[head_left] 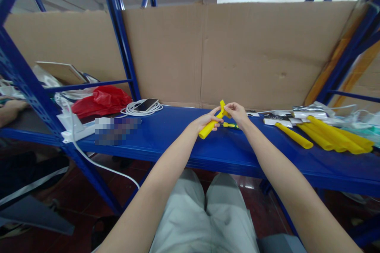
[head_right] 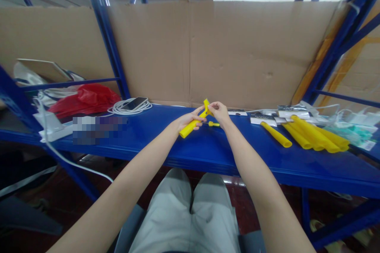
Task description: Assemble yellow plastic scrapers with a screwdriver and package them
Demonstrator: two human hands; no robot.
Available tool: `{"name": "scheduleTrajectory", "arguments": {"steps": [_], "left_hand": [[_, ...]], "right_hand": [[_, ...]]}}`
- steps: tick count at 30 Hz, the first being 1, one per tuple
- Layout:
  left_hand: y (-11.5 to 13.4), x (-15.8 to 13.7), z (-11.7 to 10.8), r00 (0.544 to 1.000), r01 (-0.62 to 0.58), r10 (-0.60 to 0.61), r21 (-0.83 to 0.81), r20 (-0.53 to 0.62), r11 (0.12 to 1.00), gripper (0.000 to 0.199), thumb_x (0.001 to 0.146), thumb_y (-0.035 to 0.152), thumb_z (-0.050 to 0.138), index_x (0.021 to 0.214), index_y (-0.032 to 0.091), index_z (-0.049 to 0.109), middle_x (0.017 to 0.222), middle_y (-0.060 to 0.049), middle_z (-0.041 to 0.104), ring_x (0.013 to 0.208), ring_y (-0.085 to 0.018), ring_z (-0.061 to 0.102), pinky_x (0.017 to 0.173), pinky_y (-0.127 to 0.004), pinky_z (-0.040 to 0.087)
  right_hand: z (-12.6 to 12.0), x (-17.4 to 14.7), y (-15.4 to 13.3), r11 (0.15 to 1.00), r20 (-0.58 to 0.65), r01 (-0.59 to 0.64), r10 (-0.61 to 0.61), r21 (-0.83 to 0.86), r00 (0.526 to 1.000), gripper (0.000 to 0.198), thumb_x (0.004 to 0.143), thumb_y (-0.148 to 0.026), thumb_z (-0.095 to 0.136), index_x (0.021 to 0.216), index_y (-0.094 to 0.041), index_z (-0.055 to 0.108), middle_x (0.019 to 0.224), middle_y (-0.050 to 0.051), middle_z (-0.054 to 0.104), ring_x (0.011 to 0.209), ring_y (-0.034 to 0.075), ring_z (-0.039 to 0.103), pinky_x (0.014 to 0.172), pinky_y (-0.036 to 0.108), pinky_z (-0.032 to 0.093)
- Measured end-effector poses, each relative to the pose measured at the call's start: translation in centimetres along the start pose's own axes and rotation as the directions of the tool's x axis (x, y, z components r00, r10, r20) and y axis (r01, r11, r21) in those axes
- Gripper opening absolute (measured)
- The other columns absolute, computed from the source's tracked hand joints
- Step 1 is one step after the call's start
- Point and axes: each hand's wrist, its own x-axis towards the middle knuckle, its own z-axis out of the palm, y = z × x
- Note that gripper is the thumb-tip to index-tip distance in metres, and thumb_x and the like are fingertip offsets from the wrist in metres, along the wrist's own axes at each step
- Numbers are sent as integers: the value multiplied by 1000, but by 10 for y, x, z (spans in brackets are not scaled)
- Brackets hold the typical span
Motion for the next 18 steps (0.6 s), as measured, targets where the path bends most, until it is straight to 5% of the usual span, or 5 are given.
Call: {"name": "scheduleTrajectory", "arguments": {"steps": [18], "left_hand": [[1, -3, 3, 1000, 6, -6, 42, 6, 999, 85, 77, -3, 47, 145, 36, 15, 72, 3, 52, 41, -4, 46, 40, -15, 33]], "right_hand": [[-4, -5, -15, 992, 6, -123, 123, 16, 992, 47, 47, -50, 78, 68, -19, 50, 66, -4, 53, 61, 10, 50, 54, 23, 40]]}}
